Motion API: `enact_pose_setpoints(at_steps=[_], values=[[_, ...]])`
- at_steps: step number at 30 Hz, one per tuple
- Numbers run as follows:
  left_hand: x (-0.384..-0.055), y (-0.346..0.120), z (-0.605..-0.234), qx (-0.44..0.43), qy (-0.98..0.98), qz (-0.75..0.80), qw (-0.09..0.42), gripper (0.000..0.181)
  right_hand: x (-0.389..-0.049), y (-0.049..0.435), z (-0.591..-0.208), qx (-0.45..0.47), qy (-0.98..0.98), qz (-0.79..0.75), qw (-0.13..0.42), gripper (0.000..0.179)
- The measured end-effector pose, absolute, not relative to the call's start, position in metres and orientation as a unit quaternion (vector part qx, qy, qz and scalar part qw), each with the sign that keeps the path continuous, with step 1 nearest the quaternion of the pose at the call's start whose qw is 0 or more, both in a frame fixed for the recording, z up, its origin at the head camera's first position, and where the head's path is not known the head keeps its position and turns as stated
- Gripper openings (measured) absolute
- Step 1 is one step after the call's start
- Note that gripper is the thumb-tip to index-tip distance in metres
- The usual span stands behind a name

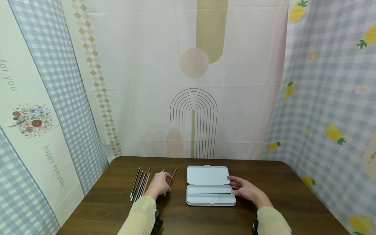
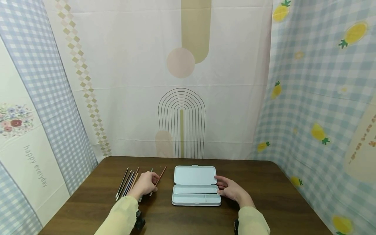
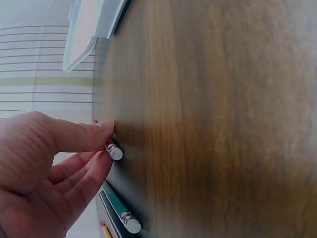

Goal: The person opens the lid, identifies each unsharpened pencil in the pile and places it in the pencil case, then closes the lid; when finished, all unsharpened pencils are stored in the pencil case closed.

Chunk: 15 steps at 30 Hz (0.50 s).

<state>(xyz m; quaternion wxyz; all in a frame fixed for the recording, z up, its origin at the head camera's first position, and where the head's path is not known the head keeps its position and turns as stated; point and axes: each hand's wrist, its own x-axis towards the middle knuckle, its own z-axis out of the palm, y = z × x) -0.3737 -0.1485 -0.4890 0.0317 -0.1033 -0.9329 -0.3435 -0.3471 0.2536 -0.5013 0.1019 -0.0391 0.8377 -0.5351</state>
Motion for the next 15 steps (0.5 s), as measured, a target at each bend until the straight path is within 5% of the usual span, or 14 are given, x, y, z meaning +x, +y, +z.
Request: enact_pose_setpoints(at_steps=[15], values=[[-0.3654, -0.1472, -0.4839, -0.104, -0.931, -0.349, 0.042, 0.041, -0.3489, 0.2551, -0.5027, -0.034, 0.839, -0.533, 0.103, 0.064]])
